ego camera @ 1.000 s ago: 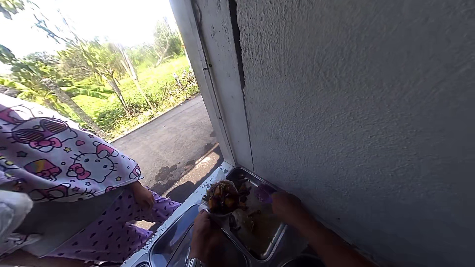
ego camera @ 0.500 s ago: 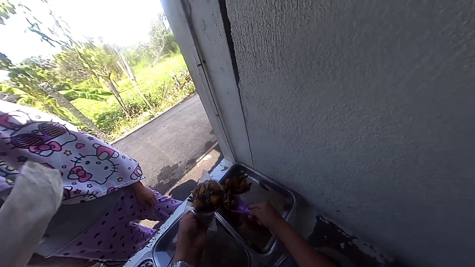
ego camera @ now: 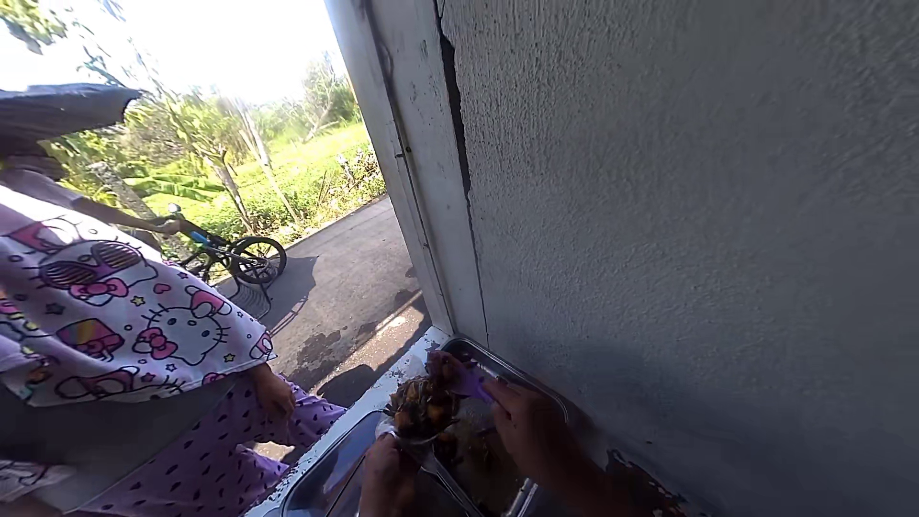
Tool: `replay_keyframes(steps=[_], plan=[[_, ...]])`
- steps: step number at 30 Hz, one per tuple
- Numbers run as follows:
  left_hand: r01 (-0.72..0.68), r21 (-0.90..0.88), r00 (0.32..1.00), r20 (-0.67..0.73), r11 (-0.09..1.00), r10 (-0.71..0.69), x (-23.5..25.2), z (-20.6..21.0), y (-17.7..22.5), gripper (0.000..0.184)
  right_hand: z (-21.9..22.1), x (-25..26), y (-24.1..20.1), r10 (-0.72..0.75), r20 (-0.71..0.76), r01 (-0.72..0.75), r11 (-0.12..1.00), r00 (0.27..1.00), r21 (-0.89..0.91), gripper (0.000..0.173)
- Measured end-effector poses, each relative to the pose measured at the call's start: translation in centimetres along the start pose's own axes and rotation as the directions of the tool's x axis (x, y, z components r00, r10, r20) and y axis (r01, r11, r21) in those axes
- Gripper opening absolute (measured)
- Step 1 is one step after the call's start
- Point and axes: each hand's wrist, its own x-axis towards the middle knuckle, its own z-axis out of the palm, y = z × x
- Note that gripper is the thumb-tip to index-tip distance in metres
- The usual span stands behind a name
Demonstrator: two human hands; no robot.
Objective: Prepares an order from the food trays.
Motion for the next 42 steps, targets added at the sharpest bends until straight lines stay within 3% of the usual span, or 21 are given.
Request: replay_keyframes(steps=[2, 3, 8, 16, 21, 22, 24, 26, 29, 32, 35, 37, 38, 39, 40, 42], plan=[[-0.006, -0.004, 1.000, 0.015, 1.000, 0.006, -0.2, 0.5, -0.6, 0.024, 3.2, -1.9, -1.0, -0.179, -0.150, 0.156, 0.976, 0.972, -0.151, 0.033], [-0.007, -0.002, 1.000, 0.025, 1.000, 0.007, -0.2, 0.8, -0.8, 0.024, 4.3, -2.9, -1.2, -0.221, -0.152, 0.192, 0.964, 0.963, -0.185, 0.032], [-0.003, 0.005, 0.999, 0.050, 1.000, 0.003, -0.2, 1.4, -1.6, 0.021, 6.8, -5.4, -0.4, -0.222, -0.101, 0.201, 0.962, 0.970, -0.185, 0.037], [0.001, -0.030, 0.997, 0.078, 1.000, 0.002, 0.7, 1.8, -1.5, 0.022, 3.1, -4.1, -0.7, -0.269, -0.160, 0.243, 0.956, 0.950, -0.162, 0.033], [0.017, -0.052, 0.995, 0.102, 0.999, -0.012, 0.9, 1.9, -1.4, 0.021, -1.9, -1.6, 1.5, -0.099, -0.313, 0.127, 0.989, 0.945, 0.070, 0.034], [0.016, -0.047, 0.993, 0.113, 0.999, -0.011, 1.0, 1.8, -1.3, 0.021, -2.8, -1.3, 2.6, -0.016, -0.268, 0.040, 0.995, 0.963, 0.086, 0.034], [0.017, -0.020, 0.990, 0.142, 1.000, -0.014, 1.3, 1.6, -0.8, 0.019, -4.1, -0.7, 5.2, 0.185, -0.025, -0.181, 0.977, 0.982, 0.115, 0.034], [0.028, 0.039, 0.982, 0.188, 0.999, -0.034, 1.5, 1.2, -0.1, 0.018, -3.1, -0.2, 8.5, 0.316, 0.267, -0.351, 0.931, 0.911, 0.097, 0.035], [0.042, 0.131, 0.949, 0.305, 0.991, -0.080, 1.9, 1.0, 1.2, 0.018, 1.1, -0.5, 13.0, 0.326, 0.536, -0.394, 0.919, 0.779, 0.014, 0.034], [0.050, 0.223, 0.901, 0.411, 0.974, -0.141, 2.2, 1.4, 2.7, 0.021, 2.7, -0.3, 13.6, 0.283, 0.627, -0.258, 0.957, 0.726, -0.134, 0.036], [0.046, 0.310, 0.857, 0.477, 0.950, -0.197, 2.0, 2.2, 4.0, 0.021, 1.5, 1.1, 11.3, 0.269, 0.616, -0.130, 0.956, 0.740, -0.261, 0.041], [0.042, 0.354, 0.817, 0.526, 0.934, -0.236, 1.8, 2.9, 4.7, 0.020, 0.8, 3.3, 10.2, 0.208, 0.566, -0.172, 0.978, 0.798, -0.117, 0.038], [0.048, 0.367, 0.793, 0.552, 0.929, -0.259, 1.7, 3.3, 4.9, 0.020, 0.9, 4.5, 9.9, 0.163, 0.529, -0.243, 0.966, 0.833, 0.085, 0.036], [0.055, 0.377, 0.766, 0.578, 0.924, -0.282, 1.6, 3.8, 5.1, 0.021, 1.5, 5.6, 9.7, 0.117, 0.503, -0.328, 0.876, 0.856, 0.355, 0.032], [0.059, 0.384, 0.734, 0.609, 0.922, -0.300, 1.3, 4.3, 5.2, 0.021, 2.4, 6.4, 9.4, 0.050, 0.512, -0.404, 0.681, 0.858, 0.611, 0.028], [0.057, 0.390, 0.650, 0.684, 0.919, -0.331, 0.9, 5.6, 5.4, 0.019, 3.7, 7.2, 8.4, -0.121, 0.526, -0.482, 0.272, 0.842, 0.833, 0.036]])
